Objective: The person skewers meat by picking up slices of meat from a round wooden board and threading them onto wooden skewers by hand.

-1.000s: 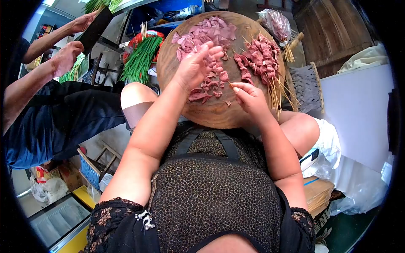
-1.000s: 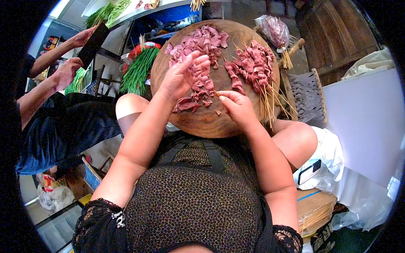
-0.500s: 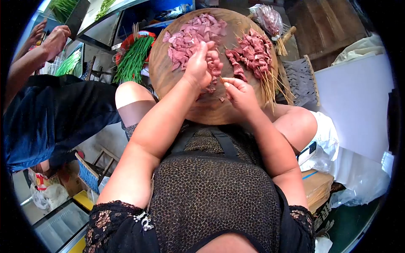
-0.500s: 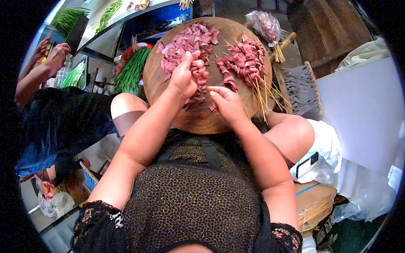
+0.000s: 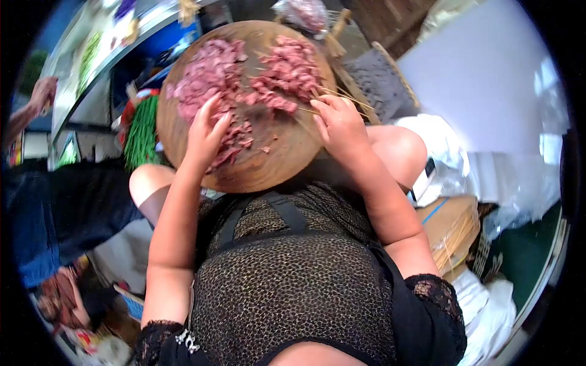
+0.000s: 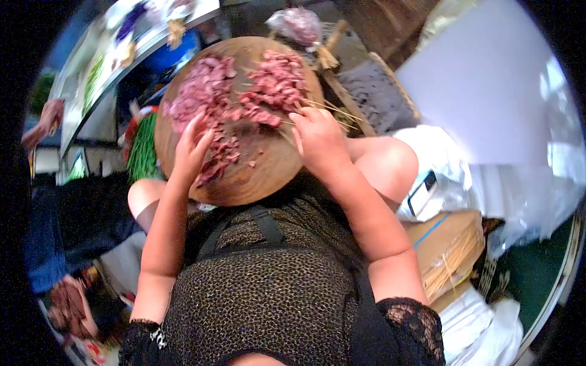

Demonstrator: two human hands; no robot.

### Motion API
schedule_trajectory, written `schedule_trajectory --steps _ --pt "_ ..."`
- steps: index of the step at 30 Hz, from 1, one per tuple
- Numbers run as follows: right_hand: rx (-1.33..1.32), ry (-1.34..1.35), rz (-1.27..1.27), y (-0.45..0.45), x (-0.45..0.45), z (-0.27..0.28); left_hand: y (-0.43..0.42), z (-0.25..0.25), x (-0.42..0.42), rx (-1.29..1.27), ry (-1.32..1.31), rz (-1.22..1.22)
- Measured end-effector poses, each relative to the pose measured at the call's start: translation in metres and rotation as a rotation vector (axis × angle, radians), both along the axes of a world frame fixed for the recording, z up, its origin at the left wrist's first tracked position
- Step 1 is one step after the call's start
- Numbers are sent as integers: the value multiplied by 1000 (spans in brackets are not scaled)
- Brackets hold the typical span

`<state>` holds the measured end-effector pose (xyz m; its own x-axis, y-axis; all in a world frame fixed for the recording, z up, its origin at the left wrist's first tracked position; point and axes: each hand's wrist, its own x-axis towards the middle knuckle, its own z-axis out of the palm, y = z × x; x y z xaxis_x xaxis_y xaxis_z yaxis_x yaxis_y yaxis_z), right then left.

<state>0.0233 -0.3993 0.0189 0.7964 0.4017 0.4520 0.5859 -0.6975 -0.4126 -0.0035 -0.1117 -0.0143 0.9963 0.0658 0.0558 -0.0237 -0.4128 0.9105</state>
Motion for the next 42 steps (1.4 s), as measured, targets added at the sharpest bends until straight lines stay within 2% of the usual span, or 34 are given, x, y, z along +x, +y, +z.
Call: schedule_trajectory --steps 1,3,5,7,8,9,11,13,15,16,17,19,20,21,23,25,27,29,32,35,36,39,40,42 --pt "11 -16 -11 -10 -5 13 3 -3 -10 261 -63 -48" --pt "108 4 -99 -36 -18 32 -3 -2 -26 505 -126 -160" --pt "139 -70 -218 -80 -31 39 -8 -8 -35 487 -87 -177" --pt "107 -65 -455 -140 -49 34 -9 -12 -36 496 -124 -198" --pt "211 0 -576 -179 -63 29 -10 -12 -35 479 -120 -188" --pt "361 180 -783 -213 -83 34 -9 -13 -34 464 -115 -171" --pt "117 34 -1055 -296 -126 36 -1 -22 -32 422 -134 -157" --pt "-216 40 -1276 -389 -192 17 4 -27 -29 393 -160 -133" --pt "-375 274 -1404 -439 -259 0 8 -32 -28 257 -84 -70" --pt "-553 468 -1479 -469 -292 -19 8 -29 -28 261 -81 -62" --pt "-617 691 -1493 -487 -317 -33 9 -24 -29 272 -74 -46" --pt "-570 635 -1493 -465 -337 -42 14 -21 -28 289 -109 -23" --pt "-433 720 -1584 -462 -342 -51 20 -20 -28 279 -146 -14" --pt "-409 790 -1469 -466 -348 -64 27 -23 -28 257 -151 9" --pt "-557 853 -1443 -443 -338 -60 35 -18 -27 309 -187 51" --pt "-570 833 -1557 -430 -327 -48 45 -24 -25 134 -186 90" --pt "-635 863 -1558 -410 -318 -26 48 -19 -27 60 -164 139" --pt "-694 862 -1554 -442 -329 -41 55 -19 -27 -19 -145 184" --pt "-557 876 -1617 -480 -339 -66 68 -32 -23 -56 -166 220" --pt "-641 664 -1577 -461 -339 -44 68 -28 -24 -95 -154 230" --pt "-465 622 -1636 -429 -327 -25 67 -29 -23 -100 -157 235" --pt "-513 521 -1787 -417 -322 -19 69 -37 -19 -77 -157 223" --pt "-519 518 -1717 -407 -324 -14 68 -39 -19 -82 -154 217" --pt "-575 478 -1720 -438 -337 -42 67 -40 -18 -118 -145 204"
